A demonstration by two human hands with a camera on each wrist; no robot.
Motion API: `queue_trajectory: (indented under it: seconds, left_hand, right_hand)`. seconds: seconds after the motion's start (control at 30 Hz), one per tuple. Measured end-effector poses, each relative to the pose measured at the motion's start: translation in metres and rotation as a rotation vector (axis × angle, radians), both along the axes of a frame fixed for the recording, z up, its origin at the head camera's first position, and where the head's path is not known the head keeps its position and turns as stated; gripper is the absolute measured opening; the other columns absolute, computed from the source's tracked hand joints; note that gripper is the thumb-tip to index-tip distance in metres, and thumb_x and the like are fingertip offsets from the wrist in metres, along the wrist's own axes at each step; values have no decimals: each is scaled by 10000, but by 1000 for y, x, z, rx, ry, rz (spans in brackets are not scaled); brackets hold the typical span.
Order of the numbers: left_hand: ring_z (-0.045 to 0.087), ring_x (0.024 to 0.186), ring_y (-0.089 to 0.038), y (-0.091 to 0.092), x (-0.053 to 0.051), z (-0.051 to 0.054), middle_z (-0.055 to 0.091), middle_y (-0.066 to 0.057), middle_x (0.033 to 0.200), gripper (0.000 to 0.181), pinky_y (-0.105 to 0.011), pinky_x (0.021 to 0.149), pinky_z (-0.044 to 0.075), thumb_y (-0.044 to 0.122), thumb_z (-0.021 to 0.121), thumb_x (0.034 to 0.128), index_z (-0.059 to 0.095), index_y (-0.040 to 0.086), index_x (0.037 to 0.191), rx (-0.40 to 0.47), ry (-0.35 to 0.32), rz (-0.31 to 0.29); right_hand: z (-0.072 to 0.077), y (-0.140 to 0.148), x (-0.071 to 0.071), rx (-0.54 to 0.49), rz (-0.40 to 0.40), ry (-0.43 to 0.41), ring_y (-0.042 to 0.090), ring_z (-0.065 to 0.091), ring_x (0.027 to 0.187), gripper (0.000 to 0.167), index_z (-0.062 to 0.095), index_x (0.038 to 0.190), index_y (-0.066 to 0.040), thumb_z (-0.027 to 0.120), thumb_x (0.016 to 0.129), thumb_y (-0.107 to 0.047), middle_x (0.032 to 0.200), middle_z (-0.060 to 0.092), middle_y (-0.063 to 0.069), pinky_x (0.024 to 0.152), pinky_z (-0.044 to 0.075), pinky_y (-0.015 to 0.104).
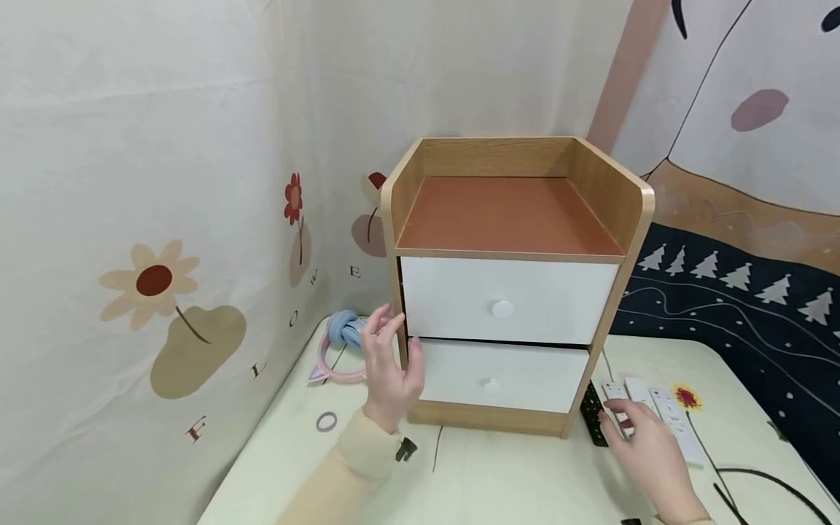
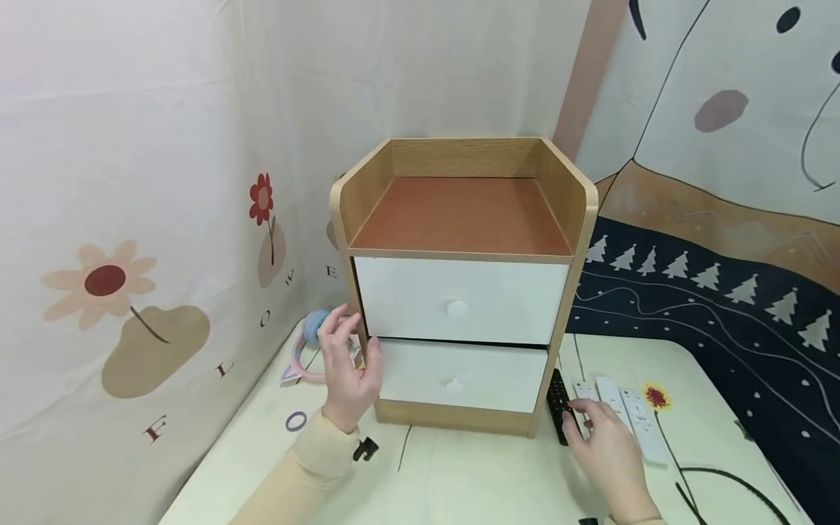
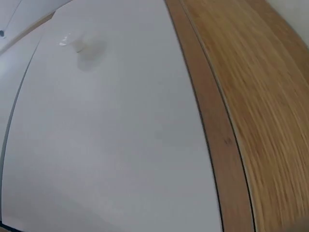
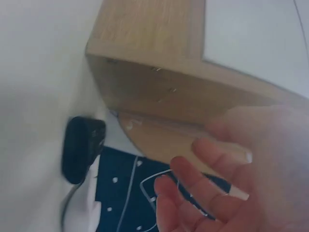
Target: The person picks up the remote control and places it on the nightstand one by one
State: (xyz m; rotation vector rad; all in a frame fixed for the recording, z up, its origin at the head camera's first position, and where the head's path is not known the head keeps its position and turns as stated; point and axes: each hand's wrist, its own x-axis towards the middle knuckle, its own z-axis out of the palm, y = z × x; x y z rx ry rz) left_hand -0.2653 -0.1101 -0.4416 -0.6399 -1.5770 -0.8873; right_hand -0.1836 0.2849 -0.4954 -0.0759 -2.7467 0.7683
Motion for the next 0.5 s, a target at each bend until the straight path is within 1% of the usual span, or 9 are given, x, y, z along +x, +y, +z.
queue_trajectory:
  seconds: [0.07,0.13,0.2,0.27,0.4,0.5]
  left_hand:
    - [503,1256,-447,5,-3,0,450,-400,1448,479,-393,1068,446,-36,588,938,516,-104,1407,44,-13,-13]
    - [509,1252,-438,9,-6,2,464,-392,1432,495,-381,1056,455,-58,575,938,497,-121,1423,91,-15,-23]
    - [519,1215,-422,11,-8,4,491,-376,1408,509,-375,1031,471,-76,570,944,488,-131,1444,134,-15,-32]
    - [533,1168,-407,13,-11,7,516,-362,1385,527,-366,1016,483,-90,567,953,479,-132,1471,171,-22,-45]
    - [554,1126,-402,13,-15,13,561,-337,1333,545,-333,1015,495,-92,568,982,487,-104,1520,218,-48,-58]
    - [556,1107,-399,11,-16,15,566,-335,1302,536,-307,1010,489,-93,564,988,516,-86,1522,226,-57,-52]
  right_hand:
    - [-3,5,-4,5,-14,-105,397,749,1039,401,713,1342,-11,682,1047,-280,1323,711,302,834,615,555]
    - [-6,8,-6,21,-22,-152,449,738,1089,446,687,1377,8,679,1038,-283,1344,699,323,891,598,610]
    - [-10,8,-6,45,-22,-156,484,724,1125,470,674,1386,23,696,1026,-278,1339,700,334,938,576,645]
    - [-16,9,-5,76,-15,-137,518,711,1129,496,666,1386,44,726,1010,-273,1308,702,353,956,560,676]
    - [-24,10,-5,131,-13,-131,542,704,1050,571,643,1395,80,782,976,-281,1244,677,396,923,561,708]
    - [-29,10,-6,138,-18,-156,553,699,1041,599,636,1410,71,797,964,-296,1251,650,415,914,560,724]
